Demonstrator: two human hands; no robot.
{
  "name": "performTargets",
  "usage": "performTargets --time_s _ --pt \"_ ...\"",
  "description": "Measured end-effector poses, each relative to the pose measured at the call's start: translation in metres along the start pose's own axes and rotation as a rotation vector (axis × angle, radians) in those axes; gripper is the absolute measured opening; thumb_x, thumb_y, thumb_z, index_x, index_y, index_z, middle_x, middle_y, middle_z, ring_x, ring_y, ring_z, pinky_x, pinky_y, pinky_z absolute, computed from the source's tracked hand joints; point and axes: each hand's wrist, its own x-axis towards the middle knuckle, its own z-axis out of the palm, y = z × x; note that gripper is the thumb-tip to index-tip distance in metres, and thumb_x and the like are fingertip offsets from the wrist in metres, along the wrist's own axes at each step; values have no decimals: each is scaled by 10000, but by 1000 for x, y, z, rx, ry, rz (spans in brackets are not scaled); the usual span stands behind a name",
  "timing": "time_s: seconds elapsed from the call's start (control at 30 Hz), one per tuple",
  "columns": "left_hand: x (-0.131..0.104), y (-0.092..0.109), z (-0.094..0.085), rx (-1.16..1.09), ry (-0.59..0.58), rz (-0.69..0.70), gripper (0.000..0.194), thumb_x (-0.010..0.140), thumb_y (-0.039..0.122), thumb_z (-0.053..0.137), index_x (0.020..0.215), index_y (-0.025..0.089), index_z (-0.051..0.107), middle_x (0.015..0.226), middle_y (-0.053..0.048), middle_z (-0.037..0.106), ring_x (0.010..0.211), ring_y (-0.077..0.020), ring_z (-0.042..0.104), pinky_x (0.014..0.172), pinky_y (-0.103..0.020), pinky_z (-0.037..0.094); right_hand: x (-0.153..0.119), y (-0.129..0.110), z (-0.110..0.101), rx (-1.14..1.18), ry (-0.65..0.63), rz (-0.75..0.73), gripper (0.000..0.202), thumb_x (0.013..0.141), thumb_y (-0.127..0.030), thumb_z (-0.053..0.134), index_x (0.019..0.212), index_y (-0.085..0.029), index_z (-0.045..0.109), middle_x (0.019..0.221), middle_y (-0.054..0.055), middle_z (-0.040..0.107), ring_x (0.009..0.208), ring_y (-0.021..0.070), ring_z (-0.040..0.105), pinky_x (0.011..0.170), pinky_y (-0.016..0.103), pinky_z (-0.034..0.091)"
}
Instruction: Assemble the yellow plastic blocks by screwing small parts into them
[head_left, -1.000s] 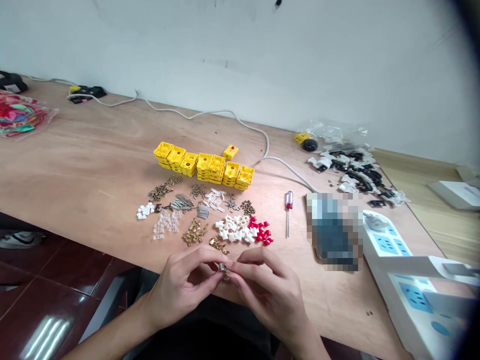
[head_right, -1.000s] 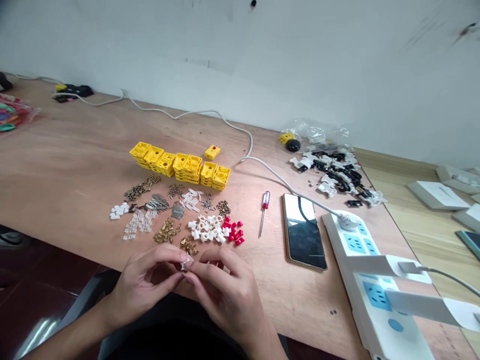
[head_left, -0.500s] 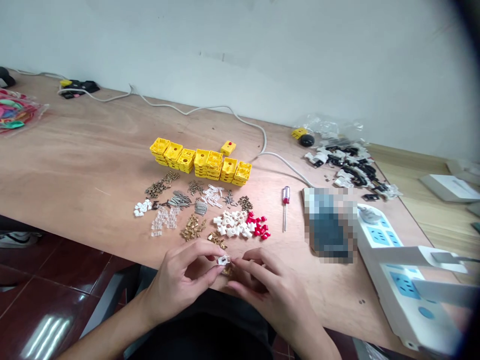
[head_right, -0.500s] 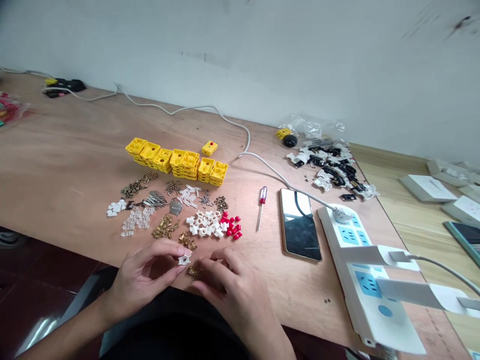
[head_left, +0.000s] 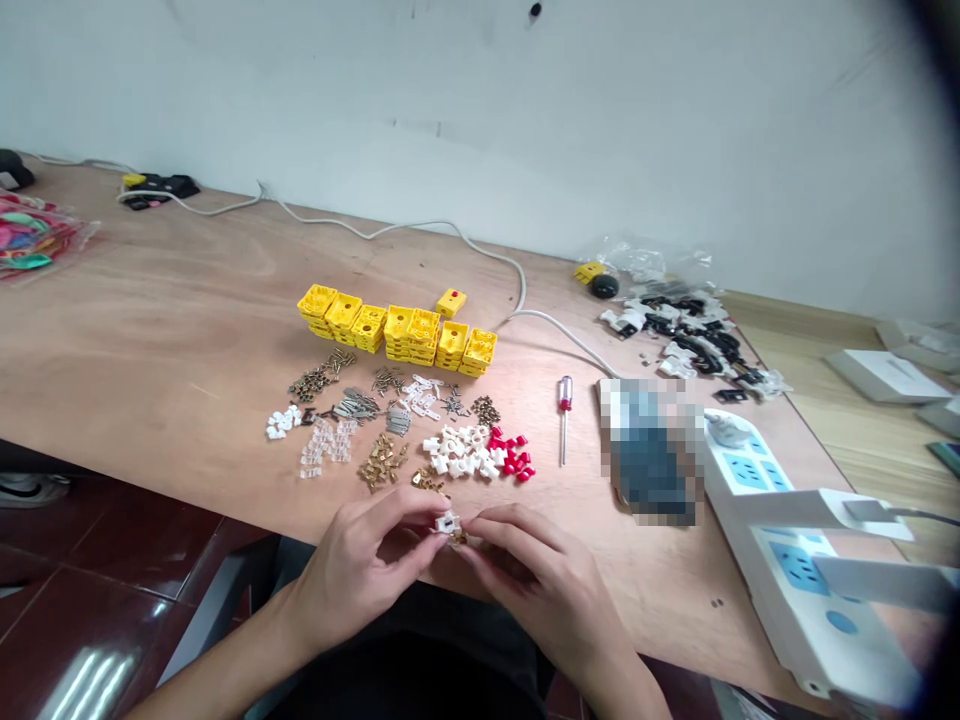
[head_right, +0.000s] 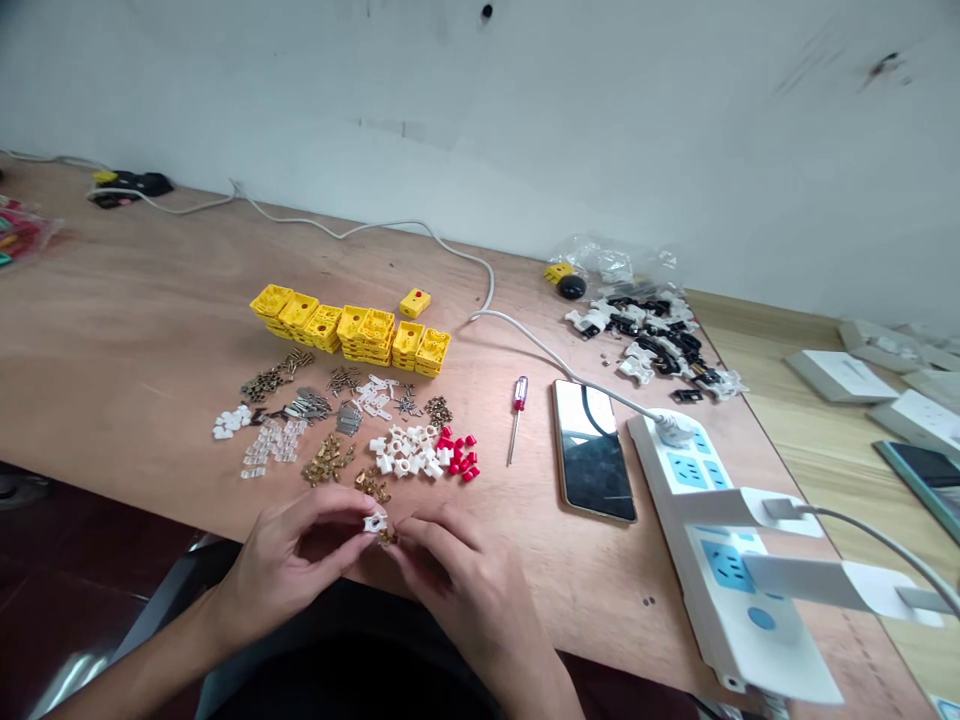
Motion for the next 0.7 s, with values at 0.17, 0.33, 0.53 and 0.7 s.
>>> performTargets --time_s 0.17,0.33,0.53,0.7 --pt "0 0 -2 -116 -19 -67 288 938 122 678 1197 240 639 1066 -6 763 926 -135 776 849 -201 652 3 -3 0 82 65 -4 164 939 -165 680 1079 -213 749 926 58 805 793 161 789 729 244 682" --pt "-1 -1 -3 -158 -29 -53 318 935 89 666 1206 252 635 1075 7 760 928 -118 773 877 -193 644 1 -4 5 144 61 -1 302 940 -124 677 1214 -243 724 1041 52 820 871 163 805 802 253 685" --pt "-2 -2 -2 -157 0 -73 326 933 88 670 1210 258 642 1086 1 747 940 -124 763 879 -207 644 3 -7 10 117 112 39 339 966 -120 631 1263 -260 718 1075 71 794 925 175 786 815 289 685" --pt "1 0 -3 -109 14 -67 298 935 88 661 1186 250 649 1060 1 744 920 -122 753 853 -194 636 7 -4 8 116 164 55 322 974 -114 612 1224 -267 745 1049 64 782 946 174 774 790 265 680"
